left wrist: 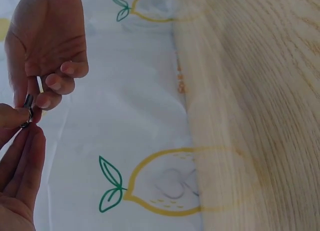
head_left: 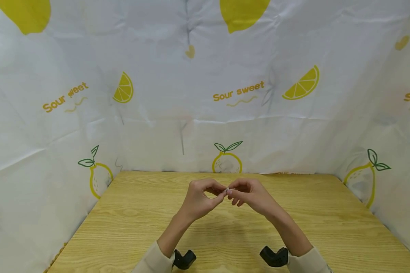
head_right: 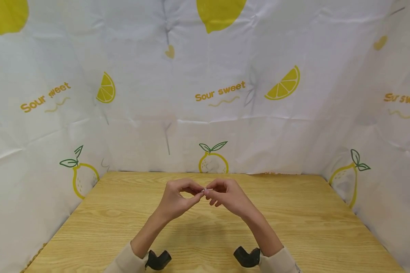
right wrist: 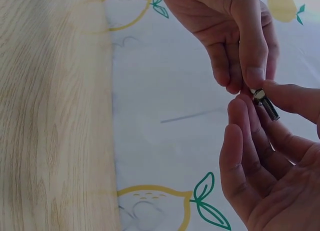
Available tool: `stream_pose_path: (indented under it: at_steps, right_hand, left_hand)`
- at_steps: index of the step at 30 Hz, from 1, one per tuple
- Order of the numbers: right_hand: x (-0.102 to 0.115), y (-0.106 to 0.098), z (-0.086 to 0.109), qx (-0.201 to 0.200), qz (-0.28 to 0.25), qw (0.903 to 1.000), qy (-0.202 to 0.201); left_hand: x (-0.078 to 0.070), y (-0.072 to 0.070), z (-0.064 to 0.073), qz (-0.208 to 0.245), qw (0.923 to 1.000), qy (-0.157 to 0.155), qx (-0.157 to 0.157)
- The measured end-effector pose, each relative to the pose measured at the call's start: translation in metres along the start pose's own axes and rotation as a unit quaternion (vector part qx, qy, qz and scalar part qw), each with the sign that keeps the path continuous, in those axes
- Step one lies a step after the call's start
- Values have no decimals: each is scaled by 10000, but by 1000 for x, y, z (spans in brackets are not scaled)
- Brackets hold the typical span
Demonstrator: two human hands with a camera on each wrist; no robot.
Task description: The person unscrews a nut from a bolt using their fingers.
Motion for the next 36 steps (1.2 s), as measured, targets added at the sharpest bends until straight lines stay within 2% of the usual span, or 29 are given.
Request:
stream_pose_path:
  at_steps: [9,16,26,36]
  right_hand:
    - [-2,-2,1,-176,-34,9998,11]
    - [0,-1,1,-105,-62,9999,-4]
    - [-1,0,2,-43,122,9993,356]
    - [1,-1,2,-104,-57,9998,141]
  left_hand:
    - [-1,0,0,-28,9999,-111,22]
    - [-3,-1,0,-130,9998,110,-68]
    - [-4,-2,1,-118,9995,154,-239]
    - [-5,-2,0,-128,9996,103,-228]
Point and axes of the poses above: each hand's wrist, its own z-axis away from the middle knuckle, its own y-axis out of the palm, x = y × z, the point moved 6 cm from there along -z, towards the middle knuckle, and after that the axes turned 8 degrees about -y, right-handed, at the moved point
